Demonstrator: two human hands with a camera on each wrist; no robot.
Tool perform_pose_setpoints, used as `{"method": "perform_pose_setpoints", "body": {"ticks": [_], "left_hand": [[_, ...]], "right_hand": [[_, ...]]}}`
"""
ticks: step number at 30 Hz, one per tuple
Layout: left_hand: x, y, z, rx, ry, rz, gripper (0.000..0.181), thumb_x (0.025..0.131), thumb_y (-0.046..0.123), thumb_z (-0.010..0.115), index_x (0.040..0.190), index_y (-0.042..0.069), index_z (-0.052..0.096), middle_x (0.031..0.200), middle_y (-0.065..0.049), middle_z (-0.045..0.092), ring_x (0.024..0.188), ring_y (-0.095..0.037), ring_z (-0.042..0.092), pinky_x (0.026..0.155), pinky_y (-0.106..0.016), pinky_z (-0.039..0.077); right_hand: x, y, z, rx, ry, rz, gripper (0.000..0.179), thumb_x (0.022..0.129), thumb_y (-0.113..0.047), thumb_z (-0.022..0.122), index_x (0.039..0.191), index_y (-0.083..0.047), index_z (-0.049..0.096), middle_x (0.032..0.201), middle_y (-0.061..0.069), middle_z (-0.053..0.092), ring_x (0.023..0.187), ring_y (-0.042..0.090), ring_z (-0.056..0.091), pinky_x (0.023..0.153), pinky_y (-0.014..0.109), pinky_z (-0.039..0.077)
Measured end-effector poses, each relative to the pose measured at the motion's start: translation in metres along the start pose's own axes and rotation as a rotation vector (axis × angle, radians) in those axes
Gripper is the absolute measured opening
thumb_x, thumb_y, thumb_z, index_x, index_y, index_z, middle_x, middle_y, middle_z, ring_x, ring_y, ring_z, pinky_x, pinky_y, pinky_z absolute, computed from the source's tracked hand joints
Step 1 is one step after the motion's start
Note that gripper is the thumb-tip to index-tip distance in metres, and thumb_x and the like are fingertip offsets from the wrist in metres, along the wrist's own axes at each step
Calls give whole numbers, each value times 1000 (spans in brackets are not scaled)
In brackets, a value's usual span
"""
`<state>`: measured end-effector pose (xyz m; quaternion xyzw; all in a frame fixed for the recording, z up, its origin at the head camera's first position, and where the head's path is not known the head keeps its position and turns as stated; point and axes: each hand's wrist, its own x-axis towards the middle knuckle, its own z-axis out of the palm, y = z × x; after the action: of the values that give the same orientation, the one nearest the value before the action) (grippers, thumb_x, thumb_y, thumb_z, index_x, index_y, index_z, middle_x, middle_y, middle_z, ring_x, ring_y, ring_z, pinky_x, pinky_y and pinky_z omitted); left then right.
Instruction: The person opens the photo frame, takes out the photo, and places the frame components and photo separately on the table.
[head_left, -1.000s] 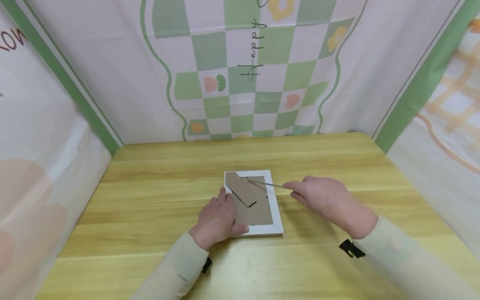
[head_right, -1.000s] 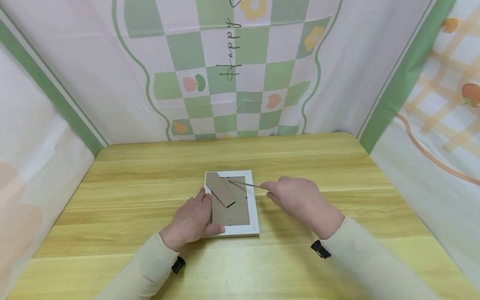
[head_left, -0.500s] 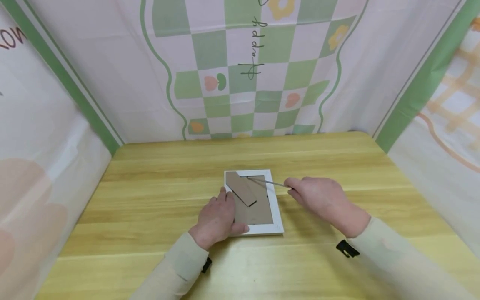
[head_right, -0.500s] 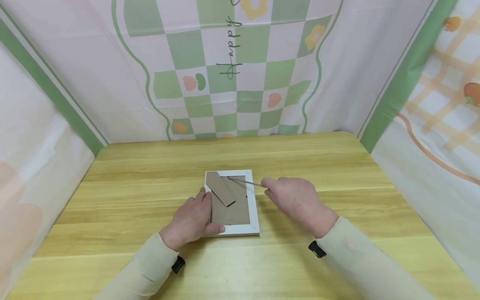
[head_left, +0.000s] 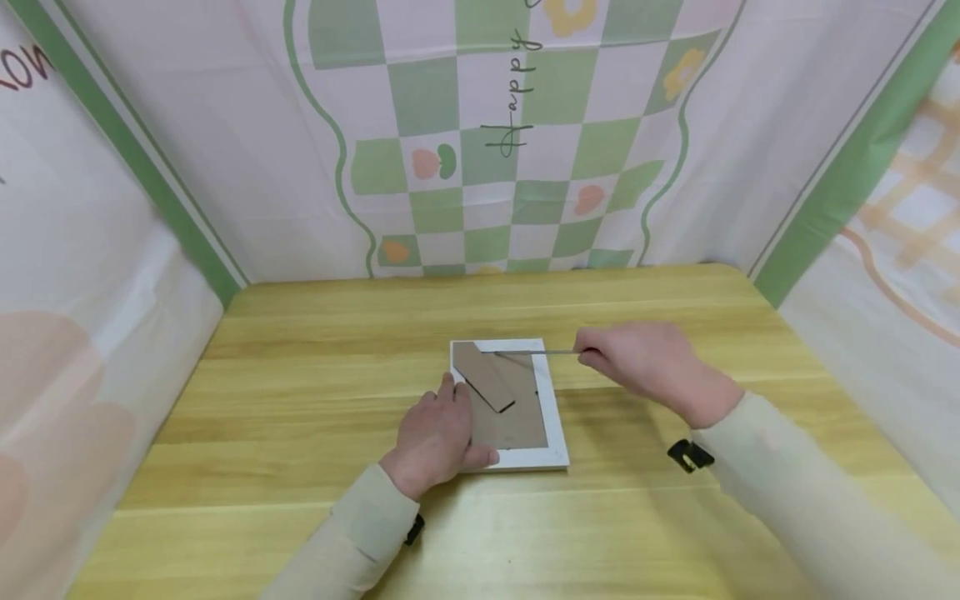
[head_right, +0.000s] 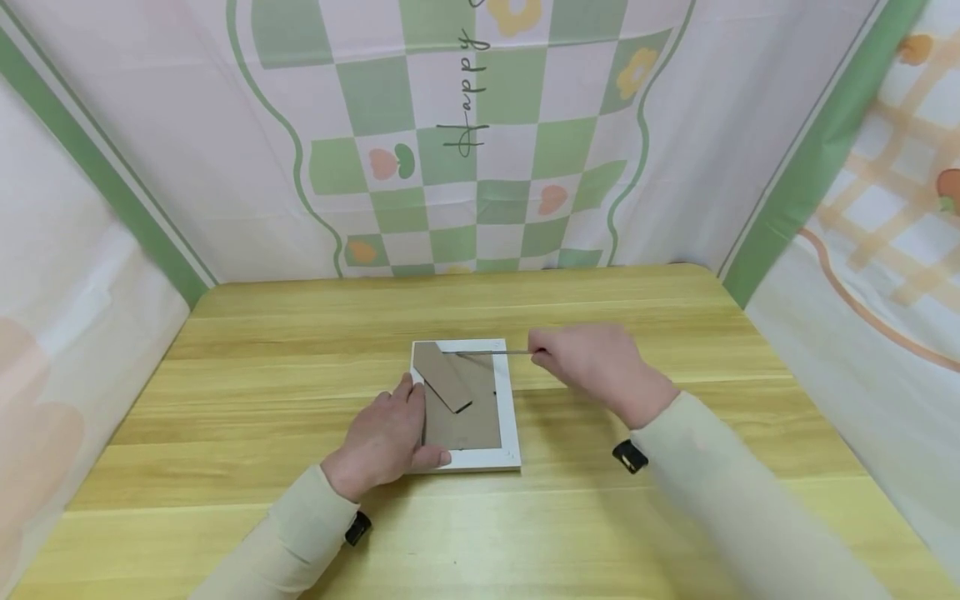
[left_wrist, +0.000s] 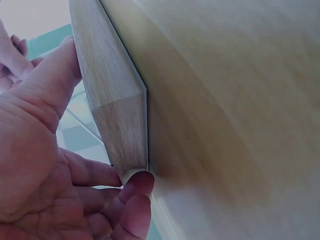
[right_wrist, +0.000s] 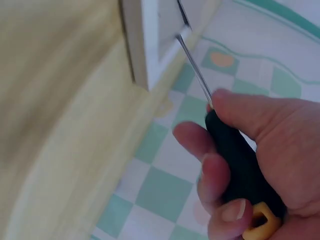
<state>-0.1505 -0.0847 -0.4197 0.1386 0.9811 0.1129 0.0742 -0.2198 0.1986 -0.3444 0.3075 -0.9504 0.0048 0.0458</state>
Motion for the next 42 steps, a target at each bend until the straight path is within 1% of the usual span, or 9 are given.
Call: {"method": "perform_pose_setpoints", "body": {"ticks": [3, 7, 13, 18, 21, 25, 30, 35, 42], "left_hand": [[0, 1, 0, 7, 4, -4, 106, 82, 63, 81, 150, -11, 45, 160, -33, 38, 127, -44, 60, 98, -48, 56], [0, 1, 1, 24, 4, -7, 107, 82, 65, 80, 150, -10, 45, 160, -32, 38, 127, -43, 60, 95, -48, 57], [-1, 3, -1, 50, 1, -2, 107, 83, 66, 79, 150, -10, 46, 160, -31, 39, 129, -43, 59, 96, -47, 57], [-2, 3, -2, 60, 11, 10, 106, 83, 67, 78, 149, -10, 47, 158, -32, 41, 127, -43, 60, 97, -47, 57], [-2, 3, -2, 69, 19, 12, 106, 83, 67, 78, 148, -11, 48, 157, -32, 43, 125, -42, 61, 96, -47, 57], [-2, 3, -2, 73, 17, 2, 107, 82, 68, 78, 147, -10, 49, 157, -31, 43, 124, -42, 62, 95, -47, 58], [-2, 4, -1, 79, 0, -11, 108, 81, 69, 79, 149, -9, 48, 159, -30, 42, 126, -41, 61, 96, -48, 57], [-3, 4, -2, 79, -1, -12, 107, 81, 67, 80, 148, -10, 48, 159, -30, 42, 126, -41, 61, 94, -48, 58], [-6, 4, -3, 67, -7, -10, 105, 81, 65, 81, 148, -9, 48, 159, -30, 42, 127, -41, 61, 92, -47, 59]], "right_hand": [[9, 7, -11, 43, -89, 19, 7, 103, -27, 67, 105, -30, 73, 94, -16, 74, 72, 3, 62, 59, 35, 52], [19, 15, -20, 75, -152, 24, 8, 103, -28, 67, 104, -32, 74, 99, -15, 75, 81, 7, 66, 70, 42, 56], [32, 29, -26, 157, -203, -12, 9, 103, -29, 67, 105, -30, 76, 101, -14, 74, 85, 7, 64, 78, 43, 56], [46, 43, -30, 309, -311, 25, 17, 104, -28, 66, 114, -22, 77, 103, -4, 74, 79, 13, 64, 73, 37, 55], [50, 46, -31, 374, -343, 53, 20, 104, -27, 65, 118, -17, 77, 103, 1, 74, 76, 14, 64, 68, 34, 56], [41, 39, -28, 330, -288, 55, 22, 103, -31, 67, 118, -17, 75, 103, -1, 75, 75, 11, 65, 70, 35, 57], [17, 25, -24, 228, -150, 73, 14, 101, -33, 71, 107, -21, 73, 93, -8, 74, 76, 7, 64, 73, 38, 55], [0, 13, -20, 131, -31, 61, 13, 100, -34, 72, 104, -22, 72, 87, -12, 73, 71, 3, 61, 62, 34, 53], [-9, 2, -8, 92, 15, 49, 13, 98, -34, 74, 103, -22, 72, 82, -13, 72, 66, 1, 59, 50, 29, 46]]}}
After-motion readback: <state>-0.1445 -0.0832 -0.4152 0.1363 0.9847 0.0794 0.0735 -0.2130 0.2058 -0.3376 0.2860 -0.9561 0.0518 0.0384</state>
